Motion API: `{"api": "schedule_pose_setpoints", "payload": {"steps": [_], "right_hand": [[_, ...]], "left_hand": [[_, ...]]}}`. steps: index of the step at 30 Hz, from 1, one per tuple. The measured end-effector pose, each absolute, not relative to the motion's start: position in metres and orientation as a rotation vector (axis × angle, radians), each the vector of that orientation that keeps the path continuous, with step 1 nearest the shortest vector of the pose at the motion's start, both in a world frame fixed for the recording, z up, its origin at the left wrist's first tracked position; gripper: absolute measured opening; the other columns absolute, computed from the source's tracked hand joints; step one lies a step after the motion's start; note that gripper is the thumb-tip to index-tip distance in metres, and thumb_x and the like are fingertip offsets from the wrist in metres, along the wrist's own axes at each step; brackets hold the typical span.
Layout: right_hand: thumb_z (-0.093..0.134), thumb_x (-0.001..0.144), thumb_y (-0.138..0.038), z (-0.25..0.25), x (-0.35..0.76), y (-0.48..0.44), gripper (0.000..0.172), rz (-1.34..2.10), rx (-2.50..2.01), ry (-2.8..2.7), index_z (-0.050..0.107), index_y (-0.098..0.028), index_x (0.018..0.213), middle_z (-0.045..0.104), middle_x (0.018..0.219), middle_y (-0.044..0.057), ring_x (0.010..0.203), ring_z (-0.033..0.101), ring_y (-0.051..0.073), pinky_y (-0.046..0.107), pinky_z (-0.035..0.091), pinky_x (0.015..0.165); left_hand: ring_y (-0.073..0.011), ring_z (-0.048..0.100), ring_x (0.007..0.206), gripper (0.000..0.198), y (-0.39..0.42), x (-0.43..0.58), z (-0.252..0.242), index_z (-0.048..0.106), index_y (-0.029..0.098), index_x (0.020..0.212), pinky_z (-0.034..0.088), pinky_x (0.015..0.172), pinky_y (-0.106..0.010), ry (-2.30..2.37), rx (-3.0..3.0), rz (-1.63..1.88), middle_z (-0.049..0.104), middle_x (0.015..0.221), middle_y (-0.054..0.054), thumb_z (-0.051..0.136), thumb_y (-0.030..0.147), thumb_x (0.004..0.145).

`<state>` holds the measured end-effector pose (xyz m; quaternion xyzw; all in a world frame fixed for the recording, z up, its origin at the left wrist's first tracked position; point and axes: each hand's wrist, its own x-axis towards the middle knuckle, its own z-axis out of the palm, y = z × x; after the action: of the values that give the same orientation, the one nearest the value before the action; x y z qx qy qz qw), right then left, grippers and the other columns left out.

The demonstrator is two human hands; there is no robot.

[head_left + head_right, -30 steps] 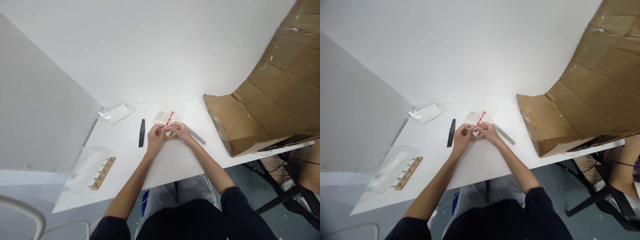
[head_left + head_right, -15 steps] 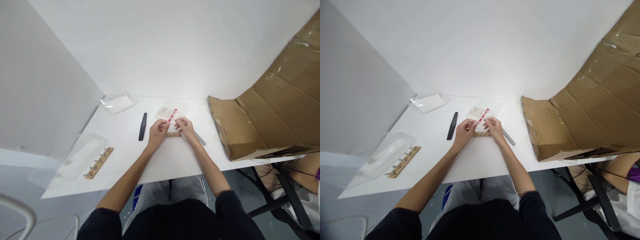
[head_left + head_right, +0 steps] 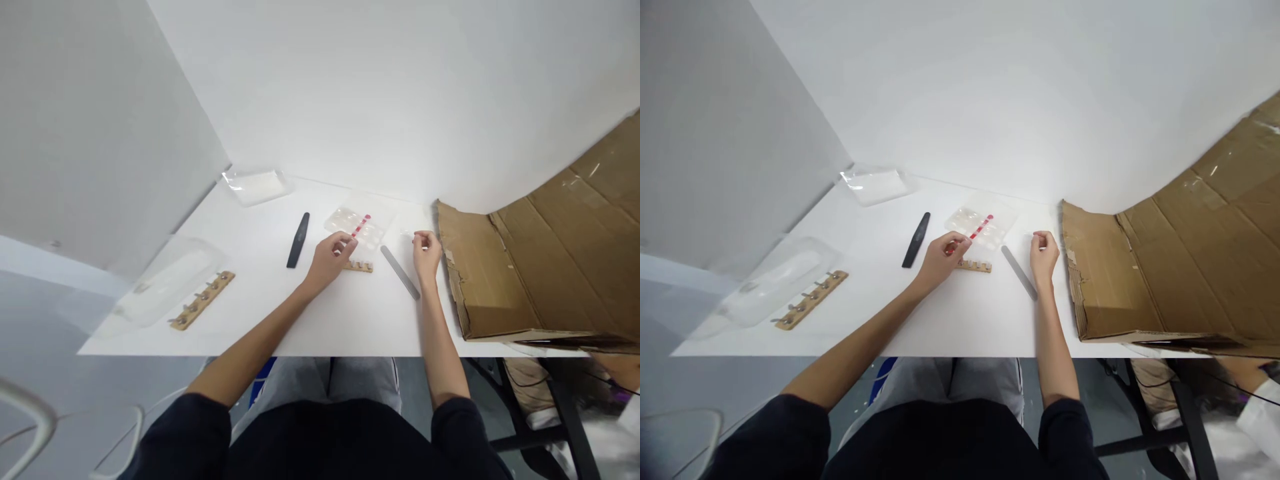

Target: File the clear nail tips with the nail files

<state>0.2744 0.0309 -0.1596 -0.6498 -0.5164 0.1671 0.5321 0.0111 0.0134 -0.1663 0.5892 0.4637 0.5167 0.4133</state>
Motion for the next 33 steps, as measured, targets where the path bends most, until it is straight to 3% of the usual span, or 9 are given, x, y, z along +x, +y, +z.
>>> {"api": "schedule_pose_setpoints", "payload": {"steps": [6,11,14,18,22,25,29,33], "right_hand": [[0.054,0.094,-0.042,-0.170,0.276,0.025,0.028,0.376,-1.632,-1.481,0.069,-0.020,0.103,0.067,0.089,0.004,0.080,0.060,0.020,0.035,0.050,0.083],[0.078,0.081,-0.041,-0.171,0.263,0.016,0.042,0.514,-1.597,-1.788,0.071,-0.024,0.120,0.063,0.097,0.004,0.089,0.059,0.023,0.037,0.050,0.091],[0.078,0.079,-0.032,-0.177,0.260,0.013,0.054,0.588,-1.611,-1.872,0.067,-0.026,0.131,0.062,0.103,0.005,0.092,0.059,0.025,0.039,0.050,0.091],[0.066,0.083,-0.023,-0.183,0.260,0.013,0.052,0.627,-1.626,-1.888,0.065,-0.024,0.135,0.061,0.097,0.004,0.087,0.058,0.024,0.039,0.050,0.088],[0.066,0.080,-0.022,-0.175,0.264,0.015,0.041,0.631,-1.599,-1.836,0.071,-0.022,0.121,0.061,0.089,0.003,0.080,0.056,0.021,0.039,0.050,0.085],[0.065,0.082,-0.027,-0.149,0.268,0.017,0.033,0.639,-1.529,-1.768,0.073,-0.021,0.113,0.062,0.088,0.003,0.075,0.056,0.019,0.037,0.053,0.078],[0.052,0.097,-0.040,-0.081,0.261,0.016,0.038,0.628,-1.362,-1.672,0.071,-0.023,0.125,0.065,0.102,0.006,0.082,0.059,0.019,0.032,0.055,0.065],[0.051,0.105,-0.042,-0.012,0.235,0.005,0.035,0.645,-1.069,-1.478,0.070,-0.030,0.130,0.062,0.097,0.003,0.070,0.053,0.014,0.028,0.051,0.058]], "left_hand": [[-0.0106,0.055,0.057,0.026,0.010,0.014,-0.163,0.068,0.020,0.086,0.044,0.047,-0.022,1.106,1.427,1.281,0.068,0.083,-0.002,0.071,0.045,0.092],[-0.0111,0.056,0.058,0.025,0.008,0.015,-0.160,0.069,0.020,0.086,0.045,0.046,-0.023,1.129,1.426,1.261,0.067,0.082,-0.002,0.070,0.044,0.093],[-0.0110,0.056,0.058,0.023,0.007,0.015,-0.162,0.069,0.020,0.088,0.047,0.048,-0.023,1.147,1.441,1.260,0.068,0.083,-0.003,0.069,0.042,0.094],[-0.0116,0.058,0.062,0.023,0.007,0.016,-0.165,0.069,0.021,0.088,0.046,0.049,-0.022,1.128,1.462,1.276,0.071,0.091,-0.005,0.070,0.042,0.094],[-0.0109,0.057,0.058,0.026,0.009,0.020,-0.154,0.068,0.020,0.084,0.045,0.047,-0.023,1.104,1.455,1.320,0.070,0.088,-0.005,0.072,0.045,0.091],[-0.0097,0.057,0.056,0.024,0.013,0.023,-0.120,0.066,0.019,0.083,0.044,0.046,-0.021,1.030,1.503,1.344,0.067,0.080,-0.002,0.070,0.041,0.092],[-0.0080,0.057,0.059,0.019,0.021,0.026,-0.048,0.064,0.019,0.085,0.045,0.047,-0.020,0.882,1.605,1.502,0.069,0.087,-0.002,0.066,0.034,0.096],[-0.0072,0.057,0.060,0.012,0.020,0.031,0.011,0.066,0.020,0.090,0.046,0.048,-0.020,0.751,1.678,1.768,0.071,0.094,-0.003,0.063,0.029,0.099]]}}
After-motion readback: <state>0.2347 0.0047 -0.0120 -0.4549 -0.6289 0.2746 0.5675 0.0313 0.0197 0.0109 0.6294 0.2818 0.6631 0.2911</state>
